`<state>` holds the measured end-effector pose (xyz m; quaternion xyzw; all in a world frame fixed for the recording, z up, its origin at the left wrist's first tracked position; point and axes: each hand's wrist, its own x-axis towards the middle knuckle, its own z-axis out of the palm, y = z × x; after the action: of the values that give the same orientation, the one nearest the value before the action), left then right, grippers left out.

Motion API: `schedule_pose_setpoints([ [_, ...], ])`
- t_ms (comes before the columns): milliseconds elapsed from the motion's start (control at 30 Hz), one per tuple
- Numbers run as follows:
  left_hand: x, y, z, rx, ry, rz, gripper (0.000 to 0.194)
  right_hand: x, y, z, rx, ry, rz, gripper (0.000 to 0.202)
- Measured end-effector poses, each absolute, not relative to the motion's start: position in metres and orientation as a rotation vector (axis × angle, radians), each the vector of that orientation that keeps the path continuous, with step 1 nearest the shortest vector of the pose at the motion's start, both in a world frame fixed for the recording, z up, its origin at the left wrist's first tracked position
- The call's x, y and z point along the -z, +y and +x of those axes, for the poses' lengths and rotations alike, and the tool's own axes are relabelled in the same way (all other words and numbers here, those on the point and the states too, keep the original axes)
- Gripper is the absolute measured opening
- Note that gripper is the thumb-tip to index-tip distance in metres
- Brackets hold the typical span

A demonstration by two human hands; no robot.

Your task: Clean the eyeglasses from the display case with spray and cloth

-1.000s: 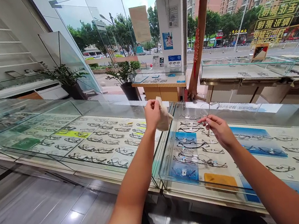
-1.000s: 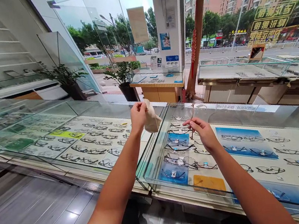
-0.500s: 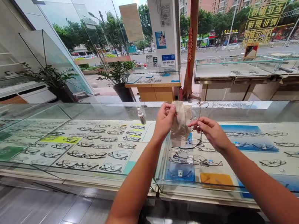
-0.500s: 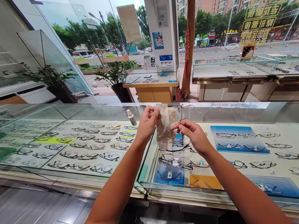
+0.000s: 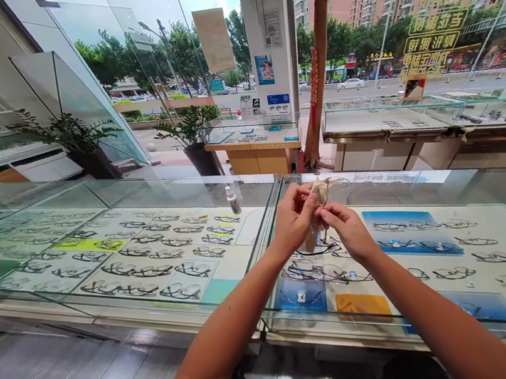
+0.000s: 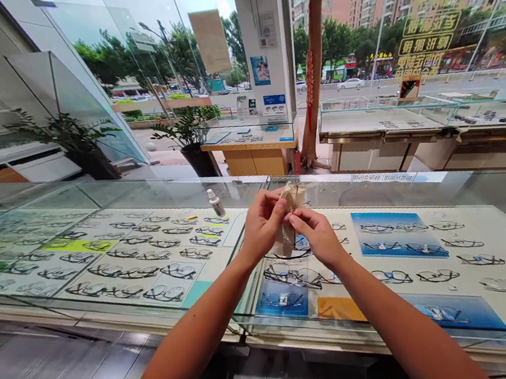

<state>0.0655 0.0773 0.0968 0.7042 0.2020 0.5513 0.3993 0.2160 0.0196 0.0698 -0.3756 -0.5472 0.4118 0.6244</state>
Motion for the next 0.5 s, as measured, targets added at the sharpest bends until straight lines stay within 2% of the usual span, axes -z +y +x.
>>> schedule_pose_setpoints([
  [133,-0.101,0.075,0.066,-1.461,0.538,1.809,0.041,-0.073,0.018,0.215,-0.935,-1.297,-0.866,0.029],
  [267,-0.102,0.078,0.067,-1.502,0.528,1.595,0.037,-0.075,0.015,0.213,-0.961,-1.354,-0.848,0.032],
  [400,-0.104,0.084,0.066,-1.344,0.441,1.422,0.055,-0.077,0.012,0.214,-0.970,-1.401,-0.807,0.031],
  [500,-0.106,0.086,0.063,-1.145,0.472,1.514,0.052,-0.078,0.011,0.218,-0.926,-1.431,-0.823,0.030],
])
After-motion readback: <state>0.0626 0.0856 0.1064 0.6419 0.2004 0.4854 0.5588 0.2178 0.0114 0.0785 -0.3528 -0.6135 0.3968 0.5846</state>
